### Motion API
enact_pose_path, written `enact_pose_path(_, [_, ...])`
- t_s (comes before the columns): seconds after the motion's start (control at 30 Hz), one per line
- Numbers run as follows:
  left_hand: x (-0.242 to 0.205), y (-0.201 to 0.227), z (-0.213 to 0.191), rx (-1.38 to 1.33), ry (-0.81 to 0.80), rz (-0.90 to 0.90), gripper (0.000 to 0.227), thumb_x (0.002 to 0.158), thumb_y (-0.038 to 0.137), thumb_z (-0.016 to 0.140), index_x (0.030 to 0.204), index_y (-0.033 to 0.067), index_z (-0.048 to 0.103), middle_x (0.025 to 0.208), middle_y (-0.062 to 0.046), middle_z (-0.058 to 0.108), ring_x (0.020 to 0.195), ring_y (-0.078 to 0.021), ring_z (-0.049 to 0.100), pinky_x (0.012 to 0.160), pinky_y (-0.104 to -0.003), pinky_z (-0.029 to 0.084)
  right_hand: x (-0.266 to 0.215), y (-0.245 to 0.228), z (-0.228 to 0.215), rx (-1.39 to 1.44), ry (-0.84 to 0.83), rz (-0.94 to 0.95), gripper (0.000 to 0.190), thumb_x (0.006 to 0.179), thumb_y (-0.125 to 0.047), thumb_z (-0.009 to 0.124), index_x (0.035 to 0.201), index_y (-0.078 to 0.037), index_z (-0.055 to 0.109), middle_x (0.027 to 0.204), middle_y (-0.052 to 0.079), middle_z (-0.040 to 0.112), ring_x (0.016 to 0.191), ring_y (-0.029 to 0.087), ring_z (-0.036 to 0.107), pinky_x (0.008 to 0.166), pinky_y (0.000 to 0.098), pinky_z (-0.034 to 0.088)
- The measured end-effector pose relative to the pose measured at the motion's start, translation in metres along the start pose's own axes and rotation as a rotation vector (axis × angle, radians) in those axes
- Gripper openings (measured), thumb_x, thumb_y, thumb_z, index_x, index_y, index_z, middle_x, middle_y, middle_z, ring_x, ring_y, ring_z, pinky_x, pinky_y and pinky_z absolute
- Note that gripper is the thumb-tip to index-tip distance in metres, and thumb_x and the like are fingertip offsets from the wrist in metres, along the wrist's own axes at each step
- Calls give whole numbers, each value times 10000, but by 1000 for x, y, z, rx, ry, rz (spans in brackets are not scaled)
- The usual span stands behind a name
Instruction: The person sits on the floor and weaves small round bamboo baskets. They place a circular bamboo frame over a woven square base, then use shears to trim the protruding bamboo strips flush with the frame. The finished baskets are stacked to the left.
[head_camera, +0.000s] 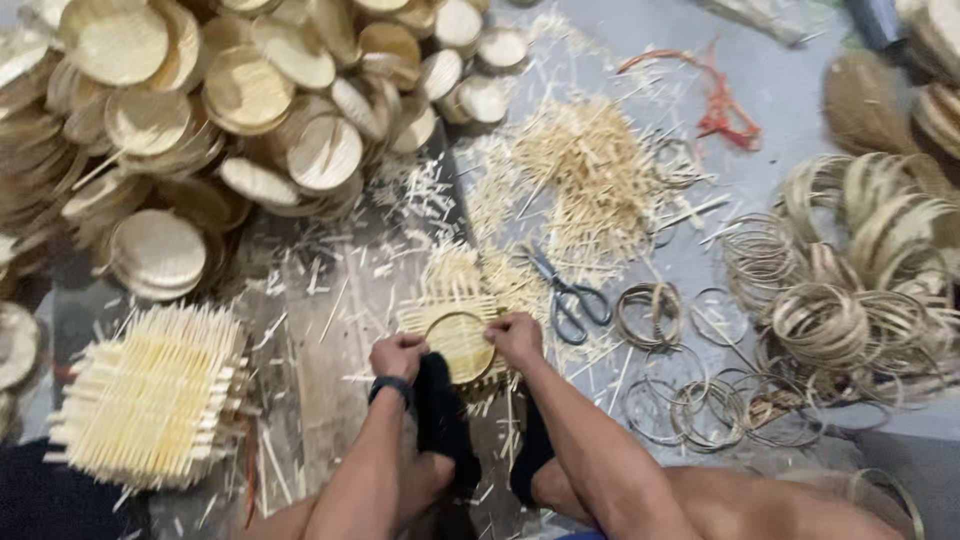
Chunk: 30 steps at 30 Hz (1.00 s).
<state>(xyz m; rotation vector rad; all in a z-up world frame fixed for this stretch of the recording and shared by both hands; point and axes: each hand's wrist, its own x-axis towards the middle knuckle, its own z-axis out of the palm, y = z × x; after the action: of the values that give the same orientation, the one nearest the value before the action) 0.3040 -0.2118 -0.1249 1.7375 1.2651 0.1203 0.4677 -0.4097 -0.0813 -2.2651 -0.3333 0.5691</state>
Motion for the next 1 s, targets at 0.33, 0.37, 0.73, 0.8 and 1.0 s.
enact_pose_path(0.33, [9, -12, -12, -135, -107, -50, 268, 674, 117, 934, 930, 85, 859, 889, -75, 827, 801, -147, 746, 780, -282, 565, 28, -3, -11, 13, -196, -30, 212, 650, -163, 901, 842, -101, 835, 796, 107, 788, 722, 193, 749, 704, 343, 591])
enact_pose_path(0.37, [11, -7, -16, -109, -119, -11, 275, 663, 133, 949, 920, 88, 863, 897, -64, 829, 817, -128, 752, 794, -265, 558, 34, -8, -15, 25, -238, -29, 238, 636, -166, 919, 845, -96, 829, 796, 107, 791, 725, 187, 753, 706, 342, 593])
enact_pose_path(0.73, [-18, 97, -23, 412, -36, 625, 202, 846, 166, 699, 1012, 167, 815, 1084, -82, 737, 1049, -300, 672, 917, -385, 559, -67, -25, 47, 102, -66, 307, 538, 980, -433, 712, 718, 34, 664, 679, 155, 631, 580, 268, 641, 563, 432, 500])
enact_pose_path(0.8, [-14, 96, -11, 344, 11, 883, 243, 832, 195, 680, 1045, 167, 795, 1133, -74, 694, 1085, -318, 614, 913, -413, 533, -96, -13, 72, 370, -198, 605, 503, 983, -420, 666, 722, 10, 657, 581, 94, 652, 457, 214, 604, 415, 346, 448])
enact_pose_path(1.0, [-5, 70, 24, 284, 42, 771, 244, 874, 357, 713, 1040, 207, 811, 1087, -36, 689, 1080, -297, 575, 910, -458, 484, -101, 6, 99, 591, -48, 484, 355, 938, -342, 696, 707, -74, 671, 616, 89, 662, 473, 190, 602, 421, 342, 442])
